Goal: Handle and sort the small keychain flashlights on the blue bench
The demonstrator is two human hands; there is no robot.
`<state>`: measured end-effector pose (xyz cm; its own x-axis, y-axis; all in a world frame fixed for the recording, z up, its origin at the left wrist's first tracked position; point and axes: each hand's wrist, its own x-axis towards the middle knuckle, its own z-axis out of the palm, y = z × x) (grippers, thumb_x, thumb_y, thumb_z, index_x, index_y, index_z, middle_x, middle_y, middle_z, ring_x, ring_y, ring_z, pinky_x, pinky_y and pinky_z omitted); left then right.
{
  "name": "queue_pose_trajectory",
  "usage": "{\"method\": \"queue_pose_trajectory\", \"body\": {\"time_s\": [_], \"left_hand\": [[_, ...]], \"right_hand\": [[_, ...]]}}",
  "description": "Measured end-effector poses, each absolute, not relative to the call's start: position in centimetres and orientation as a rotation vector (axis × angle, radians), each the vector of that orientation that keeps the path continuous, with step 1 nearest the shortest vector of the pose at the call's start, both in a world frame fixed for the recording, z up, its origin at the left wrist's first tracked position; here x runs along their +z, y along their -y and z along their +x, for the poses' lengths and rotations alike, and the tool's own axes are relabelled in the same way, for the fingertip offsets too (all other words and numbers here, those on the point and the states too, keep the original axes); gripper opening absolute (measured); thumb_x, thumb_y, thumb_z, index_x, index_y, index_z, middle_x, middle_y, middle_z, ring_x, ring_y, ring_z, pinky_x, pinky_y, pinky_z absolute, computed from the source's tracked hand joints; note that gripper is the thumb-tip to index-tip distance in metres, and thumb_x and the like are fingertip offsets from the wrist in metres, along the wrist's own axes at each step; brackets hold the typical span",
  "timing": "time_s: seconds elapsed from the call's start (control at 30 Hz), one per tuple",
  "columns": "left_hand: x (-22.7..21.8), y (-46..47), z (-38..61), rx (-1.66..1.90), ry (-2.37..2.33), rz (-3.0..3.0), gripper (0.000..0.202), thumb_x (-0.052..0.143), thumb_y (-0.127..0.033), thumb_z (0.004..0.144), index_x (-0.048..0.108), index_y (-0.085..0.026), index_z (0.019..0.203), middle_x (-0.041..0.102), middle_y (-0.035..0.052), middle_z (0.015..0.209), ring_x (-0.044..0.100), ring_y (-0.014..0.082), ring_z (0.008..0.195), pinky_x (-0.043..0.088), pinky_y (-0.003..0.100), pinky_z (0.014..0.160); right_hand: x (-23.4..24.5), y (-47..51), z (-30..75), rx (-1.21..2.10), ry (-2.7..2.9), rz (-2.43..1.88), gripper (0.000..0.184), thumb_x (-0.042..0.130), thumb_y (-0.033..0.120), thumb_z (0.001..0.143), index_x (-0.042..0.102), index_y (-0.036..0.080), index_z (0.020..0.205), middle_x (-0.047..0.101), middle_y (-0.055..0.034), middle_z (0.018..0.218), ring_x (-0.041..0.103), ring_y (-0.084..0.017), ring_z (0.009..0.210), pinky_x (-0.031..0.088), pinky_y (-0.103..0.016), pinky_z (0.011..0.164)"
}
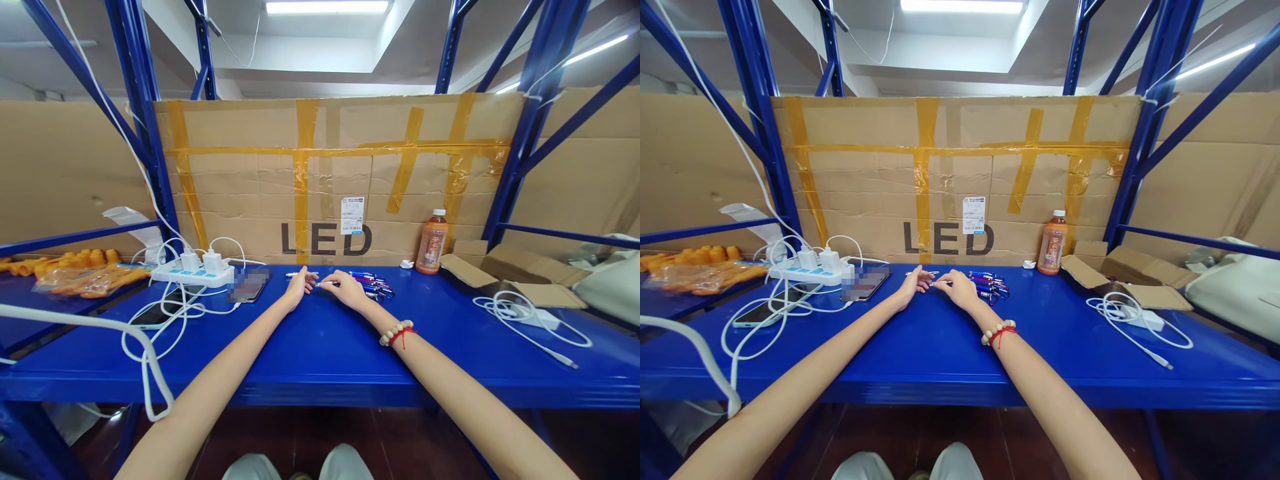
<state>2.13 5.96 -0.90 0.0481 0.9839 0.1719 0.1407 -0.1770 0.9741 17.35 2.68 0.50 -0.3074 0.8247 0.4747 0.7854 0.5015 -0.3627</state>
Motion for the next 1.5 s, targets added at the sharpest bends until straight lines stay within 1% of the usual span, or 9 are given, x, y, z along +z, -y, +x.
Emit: {"method": "queue_pose_trajectory", "body": {"time_s": [0.23, 0.33, 0.43, 0.53, 0.7, 0.87, 1.13, 1.37, 1.5], "left_hand": [[-0.9, -5.7, 2.0, 1.246, -1.324, 1.625, 0.048, 0.019, -0.036, 0.086, 0.06, -0.014, 0.076, 0.059, 0.0059, 0.073, 0.051, 0.0115, 0.058, 0.04, 0.021, 0.054], [-0.7, -5.3, 1.6, 1.26, -1.428, 1.756, 0.038, 0.026, -0.031, 0.085, 0.059, -0.017, 0.074, 0.061, 0.006, 0.081, 0.054, 0.0164, 0.076, 0.042, 0.027, 0.071], [-0.4, -4.9, 1.2, 1.26, -1.522, 1.885, 0.026, 0.034, -0.026, 0.082, 0.058, -0.019, 0.074, 0.06, 0.0056, 0.093, 0.049, 0.0212, 0.097, 0.033, 0.035, 0.09], [-0.2, -4.4, 0.9, 1.21, -1.639, 2.061, 0.021, 0.037, -0.023, 0.081, 0.058, -0.019, 0.084, 0.058, 0.0075, 0.101, 0.045, 0.0243, 0.105, 0.027, 0.04, 0.094], [-0.4, -4.4, 0.4, 0.955, -1.854, 2.444, 0.029, 0.035, -0.015, 0.081, 0.054, -0.015, 0.102, 0.056, 0.0114, 0.111, 0.044, 0.0244, 0.109, 0.029, 0.038, 0.092], [-0.9, -5.7, -0.7, 0.77, -2.002, 2.45, 0.037, 0.037, -0.02, 0.082, 0.048, -0.011, 0.116, 0.044, 0.0161, 0.128, 0.032, 0.029, 0.123, 0.024, 0.042, 0.097], [-1.0, -7.7, -2.1, 0.668, -1.973, 2.468, 0.035, 0.036, -0.02, 0.083, 0.05, -0.014, 0.114, 0.054, 0.0144, 0.116, 0.044, 0.0284, 0.11, 0.028, 0.044, 0.091], [-0.6, -7.2, -1.8, 0.753, -1.913, 2.469, 0.022, 0.045, -0.019, 0.08, 0.06, -0.021, 0.097, 0.06, 0.0069, 0.094, 0.05, 0.0245, 0.096, 0.032, 0.039, 0.084], [-0.7, -6.5, -1.3, 0.881, -1.793, 2.449, 0.018, 0.051, -0.017, 0.078, 0.062, -0.021, 0.091, 0.06, 0.0049, 0.089, 0.052, 0.0216, 0.09, 0.035, 0.036, 0.082]], "right_hand": [[0.9, -2.1, 17.2, 0.003, 2.158, -1.418, 0.031, 0.045, 0.048, 0.081, 0.067, 0.027, 0.088, 0.062, -0.0023, 0.09, 0.057, -0.015, 0.083, 0.038, -0.023, 0.065], [1.7, -1.6, 17.5, -0.084, 2.174, -1.578, 0.032, 0.05, 0.051, 0.077, 0.068, 0.026, 0.082, 0.065, -0.003, 0.087, 0.059, -0.017, 0.08, 0.038, -0.024, 0.061], [2.9, -1.2, 17.8, -0.164, 2.178, -1.736, 0.026, 0.058, 0.048, 0.071, 0.069, 0.025, 0.077, 0.068, -0.0041, 0.082, 0.061, -0.019, 0.079, 0.039, -0.026, 0.061], [3.9, -0.8, 18.4, -0.204, 2.154, -1.884, 0.025, 0.064, 0.047, 0.067, 0.069, 0.025, 0.075, 0.069, -0.0063, 0.082, 0.062, -0.022, 0.081, 0.04, -0.028, 0.064], [4.9, -0.4, 19.2, -0.131, 2.156, -2.143, 0.022, 0.075, 0.029, 0.057, 0.069, 0.023, 0.077, 0.068, -0.0086, 0.09, 0.062, -0.024, 0.086, 0.041, -0.031, 0.068], [5.1, -0.4, 19.4, -0.137, 2.098, -2.206, 0.015, 0.069, 0.012, 0.06, 0.069, 0.019, 0.073, 0.068, -0.0104, 0.077, 0.063, -0.024, 0.083, 0.041, -0.03, 0.067], [4.2, -1.5, 19.5, -0.19, 1.989, -2.184, 0.02, 0.058, 0.021, 0.073, 0.068, 0.014, 0.089, 0.067, -0.0171, 0.086, 0.06, -0.026, 0.094, 0.04, -0.034, 0.076], [4.6, -0.7, 18.9, -0.234, 2.001, -2.216, 0.028, 0.059, 0.012, 0.068, 0.065, 0.017, 0.096, 0.066, -0.0116, 0.095, 0.06, -0.023, 0.095, 0.043, -0.029, 0.075], [4.1, -0.7, 18.8, -0.333, 2.074, -1.894, 0.032, 0.058, 0.016, 0.07, 0.062, 0.022, 0.101, 0.064, -0.0076, 0.1, 0.059, -0.023, 0.095, 0.044, -0.031, 0.076]]}}
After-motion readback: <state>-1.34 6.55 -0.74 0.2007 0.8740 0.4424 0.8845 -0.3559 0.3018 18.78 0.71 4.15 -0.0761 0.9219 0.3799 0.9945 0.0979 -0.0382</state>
